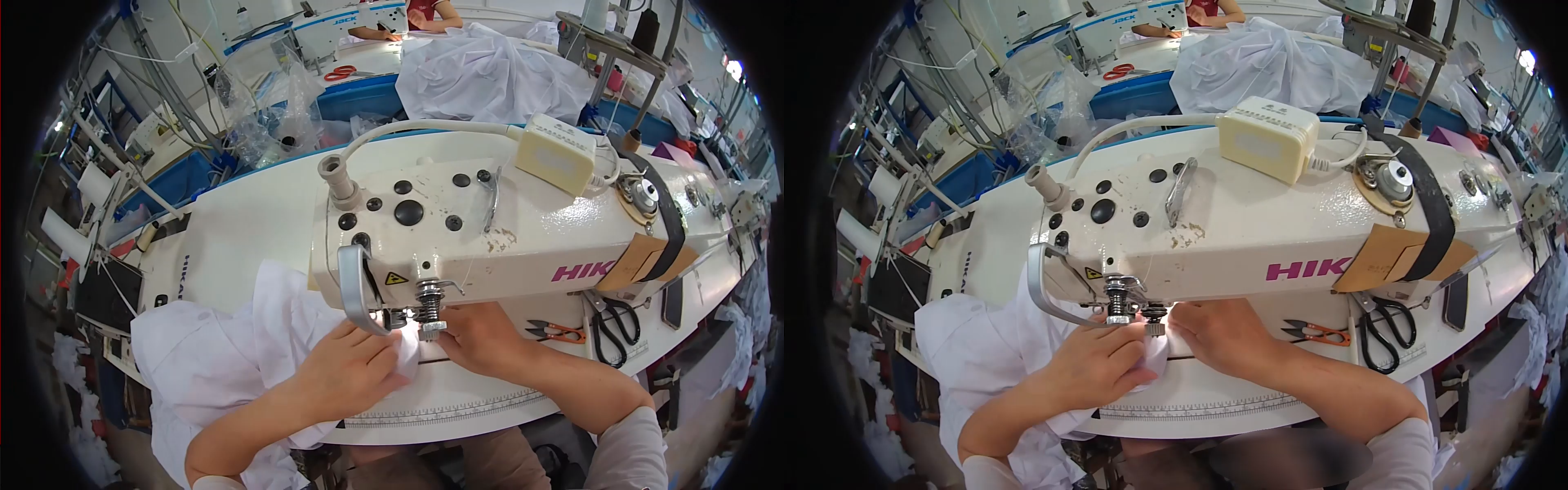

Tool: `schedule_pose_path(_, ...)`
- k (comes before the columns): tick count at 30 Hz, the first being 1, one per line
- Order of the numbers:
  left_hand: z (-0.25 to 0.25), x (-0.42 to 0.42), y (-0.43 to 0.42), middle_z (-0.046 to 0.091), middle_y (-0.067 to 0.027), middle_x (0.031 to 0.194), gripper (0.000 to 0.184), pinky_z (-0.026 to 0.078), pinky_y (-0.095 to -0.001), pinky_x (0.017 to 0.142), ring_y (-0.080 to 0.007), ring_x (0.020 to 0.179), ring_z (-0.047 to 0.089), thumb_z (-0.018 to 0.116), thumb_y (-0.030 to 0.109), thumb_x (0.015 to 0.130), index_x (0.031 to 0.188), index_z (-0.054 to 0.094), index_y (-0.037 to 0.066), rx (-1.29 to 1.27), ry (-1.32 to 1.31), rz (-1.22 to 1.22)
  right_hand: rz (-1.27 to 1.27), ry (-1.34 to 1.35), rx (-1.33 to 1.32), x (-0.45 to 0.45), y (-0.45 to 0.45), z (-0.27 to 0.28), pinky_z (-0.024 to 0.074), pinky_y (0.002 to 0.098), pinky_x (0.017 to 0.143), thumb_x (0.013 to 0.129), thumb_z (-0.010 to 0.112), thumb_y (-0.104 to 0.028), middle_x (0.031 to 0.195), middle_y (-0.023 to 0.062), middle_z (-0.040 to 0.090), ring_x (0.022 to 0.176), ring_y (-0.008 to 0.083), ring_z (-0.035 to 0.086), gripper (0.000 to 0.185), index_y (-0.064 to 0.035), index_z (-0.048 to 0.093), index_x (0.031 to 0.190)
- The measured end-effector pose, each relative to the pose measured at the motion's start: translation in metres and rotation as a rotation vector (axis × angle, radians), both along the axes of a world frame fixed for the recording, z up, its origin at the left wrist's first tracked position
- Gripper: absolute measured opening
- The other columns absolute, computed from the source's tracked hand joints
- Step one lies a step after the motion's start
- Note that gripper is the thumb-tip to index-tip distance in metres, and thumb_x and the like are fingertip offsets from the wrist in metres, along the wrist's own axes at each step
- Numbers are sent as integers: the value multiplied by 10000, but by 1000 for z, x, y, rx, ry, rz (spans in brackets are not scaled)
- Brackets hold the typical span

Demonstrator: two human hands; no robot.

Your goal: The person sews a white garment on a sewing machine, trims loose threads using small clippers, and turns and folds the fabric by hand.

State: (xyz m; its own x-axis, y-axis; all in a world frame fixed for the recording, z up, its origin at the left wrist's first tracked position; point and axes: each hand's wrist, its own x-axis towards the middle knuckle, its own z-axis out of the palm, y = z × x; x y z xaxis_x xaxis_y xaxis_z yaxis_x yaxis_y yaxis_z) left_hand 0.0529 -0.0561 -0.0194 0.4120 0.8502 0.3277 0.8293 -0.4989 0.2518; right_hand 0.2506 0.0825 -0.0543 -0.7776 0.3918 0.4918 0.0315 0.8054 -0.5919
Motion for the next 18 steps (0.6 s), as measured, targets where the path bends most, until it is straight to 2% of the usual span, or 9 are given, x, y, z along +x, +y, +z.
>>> schedule_pose_path(1,-8,-4,-2,667,-122,966,349,496,-418,859,-280,882,635,786,221,791,1002,644,-17,1,-6,6,-39,-59,-24,1,0,1,503,470,673,812,750,-61,830,132,663,783,354,658,110,-45,667,882)
schedule_pose_path(6,-15,-3,-2,627,-90,938,433,485,-408,859,-274,901,603,791,255,799,1101,639,-15,70,-23,77,-148,-184,-27,-2,1,0,496,488,732,833,722,-75,897,171,664,843,379,652,141,-32,677,960)
schedule_pose_path(7,-15,-3,-2,616,-87,938,451,482,-406,853,-271,908,594,792,268,801,1118,636,-12,94,4,64,-186,-142,-6,-5,1,-1,505,493,734,775,692,-33,871,169,674,849,392,658,163,-23,692,938)
schedule_pose_path(8,-17,-3,-2,616,-87,938,451,482,-406,853,-271,908,594,792,268,801,1118,636,-12,96,-3,68,-223,-98,16,-7,1,-2,514,499,735,716,662,9,846,166,683,856,404,665,206,-14,706,916)
schedule_pose_path(9,-18,-4,-2,614,-89,951,457,482,-404,852,-272,917,593,792,279,802,1122,637,-8,77,-13,61,-222,-99,21,-7,2,-2,514,499,735,716,662,9,846,166,683,856,404,665,206,-14,706,916)
schedule_pose_path(11,-17,-7,0,611,-91,965,463,482,-402,851,-273,926,592,791,289,803,1126,638,-5,60,-18,53,-236,-111,15,-7,3,-4,490,497,725,825,705,-85,862,170,658,812,384,646,204,-29,680,1019)
schedule_pose_path(18,-9,-6,1,617,-84,1014,445,469,-400,879,-256,982,595,793,299,796,1107,646,17,44,-37,42,-284,-168,23,-7,0,3,485,503,668,782,686,-59,796,165,649,746,383,639,164,-22,676,941)
